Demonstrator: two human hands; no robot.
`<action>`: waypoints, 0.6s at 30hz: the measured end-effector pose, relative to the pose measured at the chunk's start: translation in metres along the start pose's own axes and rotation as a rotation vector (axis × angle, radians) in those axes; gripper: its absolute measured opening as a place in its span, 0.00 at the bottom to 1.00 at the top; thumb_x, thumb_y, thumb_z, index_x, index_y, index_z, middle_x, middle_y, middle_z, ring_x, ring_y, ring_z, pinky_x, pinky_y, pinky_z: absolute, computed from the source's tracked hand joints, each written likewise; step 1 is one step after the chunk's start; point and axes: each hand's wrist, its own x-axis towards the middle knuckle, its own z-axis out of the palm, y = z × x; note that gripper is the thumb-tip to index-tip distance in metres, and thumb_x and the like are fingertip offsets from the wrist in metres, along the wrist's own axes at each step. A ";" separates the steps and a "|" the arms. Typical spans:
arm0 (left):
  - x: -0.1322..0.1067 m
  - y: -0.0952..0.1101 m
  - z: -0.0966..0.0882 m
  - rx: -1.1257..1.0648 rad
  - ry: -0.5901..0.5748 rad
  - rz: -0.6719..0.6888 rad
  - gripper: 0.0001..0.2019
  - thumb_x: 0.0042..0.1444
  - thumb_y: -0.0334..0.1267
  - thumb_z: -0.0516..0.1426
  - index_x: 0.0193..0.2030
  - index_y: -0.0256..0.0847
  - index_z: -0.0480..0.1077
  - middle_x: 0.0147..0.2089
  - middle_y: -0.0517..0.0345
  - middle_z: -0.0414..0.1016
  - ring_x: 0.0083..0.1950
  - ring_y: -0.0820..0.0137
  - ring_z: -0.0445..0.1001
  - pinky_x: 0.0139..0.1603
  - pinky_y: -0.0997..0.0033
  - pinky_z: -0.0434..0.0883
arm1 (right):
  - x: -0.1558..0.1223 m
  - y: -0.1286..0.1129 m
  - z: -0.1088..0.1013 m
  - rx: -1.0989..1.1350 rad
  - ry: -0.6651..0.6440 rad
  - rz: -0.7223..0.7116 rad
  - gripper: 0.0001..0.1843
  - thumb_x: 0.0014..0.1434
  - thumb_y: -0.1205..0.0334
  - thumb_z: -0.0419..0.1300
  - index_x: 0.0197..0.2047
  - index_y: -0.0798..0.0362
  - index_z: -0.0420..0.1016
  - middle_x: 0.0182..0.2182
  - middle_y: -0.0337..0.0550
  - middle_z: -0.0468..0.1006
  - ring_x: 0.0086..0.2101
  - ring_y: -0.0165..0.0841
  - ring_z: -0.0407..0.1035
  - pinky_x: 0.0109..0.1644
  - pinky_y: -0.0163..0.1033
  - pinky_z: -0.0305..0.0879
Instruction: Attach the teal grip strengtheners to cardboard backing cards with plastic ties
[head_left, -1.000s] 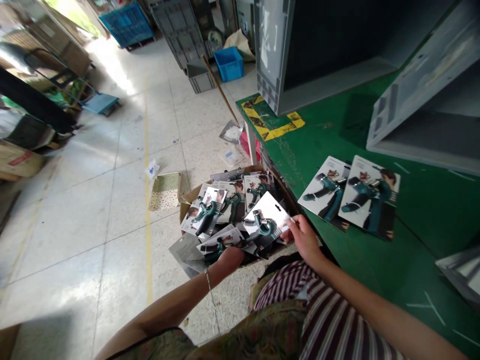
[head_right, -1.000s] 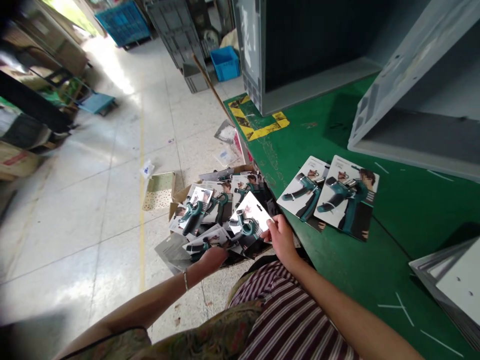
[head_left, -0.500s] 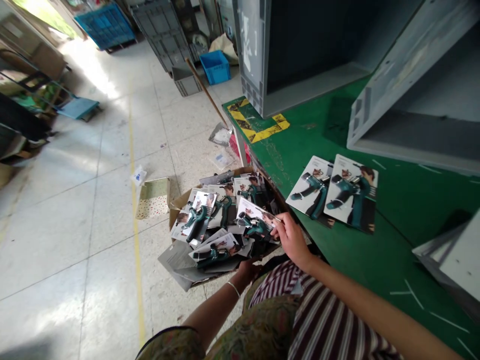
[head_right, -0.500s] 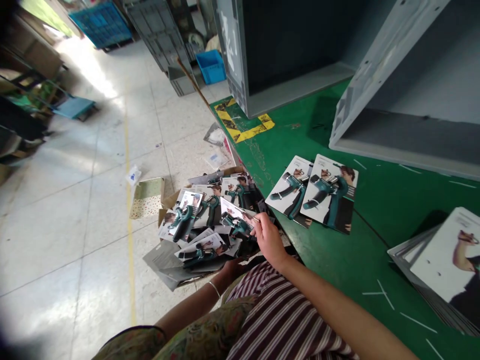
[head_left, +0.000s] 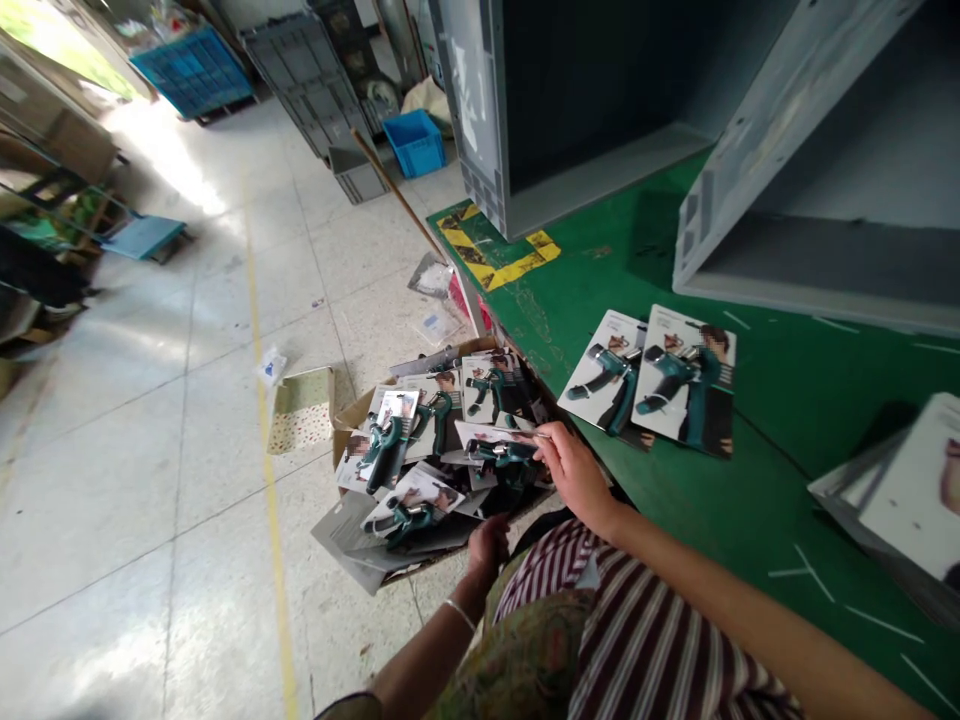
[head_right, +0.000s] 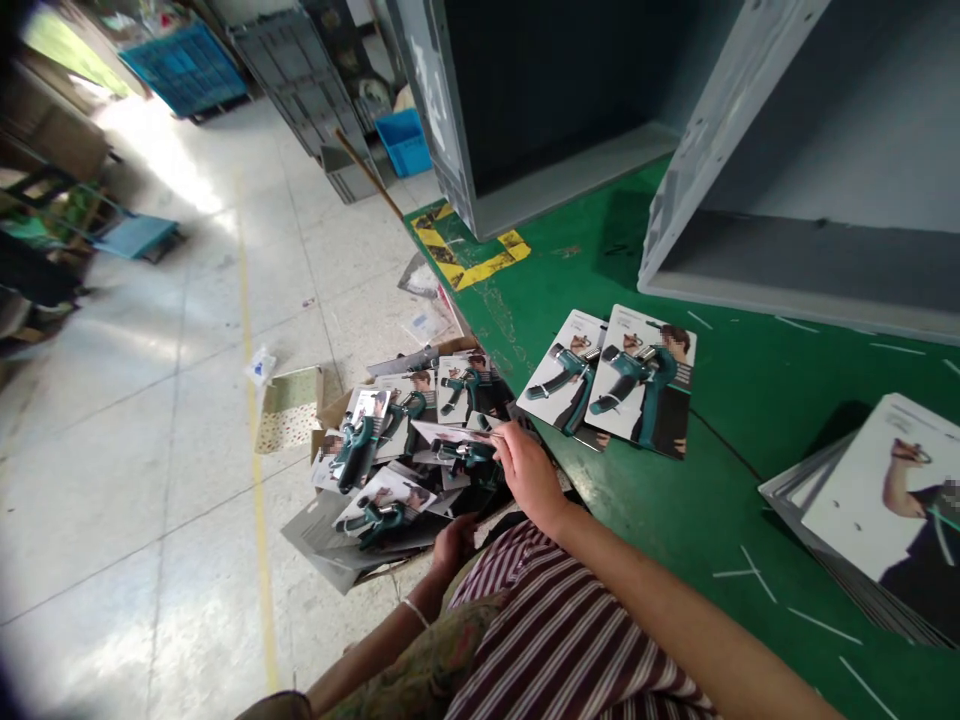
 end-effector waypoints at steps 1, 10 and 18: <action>-0.006 0.007 -0.013 -0.049 0.028 -0.002 0.18 0.55 0.42 0.55 0.18 0.44 0.55 0.12 0.67 0.54 0.12 0.78 0.52 0.15 0.75 0.50 | 0.002 -0.002 -0.003 -0.022 -0.030 -0.027 0.11 0.71 0.58 0.44 0.43 0.49 0.65 0.32 0.41 0.76 0.35 0.34 0.73 0.46 0.38 0.66; 0.007 0.013 -0.043 -0.184 -0.028 -0.132 0.10 0.56 0.38 0.56 0.26 0.36 0.65 0.38 0.37 0.80 0.39 0.59 0.81 0.40 0.62 0.77 | 0.001 0.013 0.014 -0.567 -0.650 0.074 0.12 0.67 0.71 0.49 0.49 0.55 0.69 0.38 0.50 0.81 0.37 0.37 0.76 0.41 0.36 0.67; 0.044 0.031 -0.077 0.052 0.134 0.183 0.18 0.56 0.52 0.58 0.36 0.35 0.71 0.31 0.52 0.77 0.23 0.74 0.72 0.24 0.75 0.70 | 0.029 -0.003 0.016 -0.784 -0.735 0.063 0.15 0.62 0.72 0.52 0.47 0.56 0.78 0.41 0.59 0.81 0.45 0.48 0.76 0.47 0.46 0.68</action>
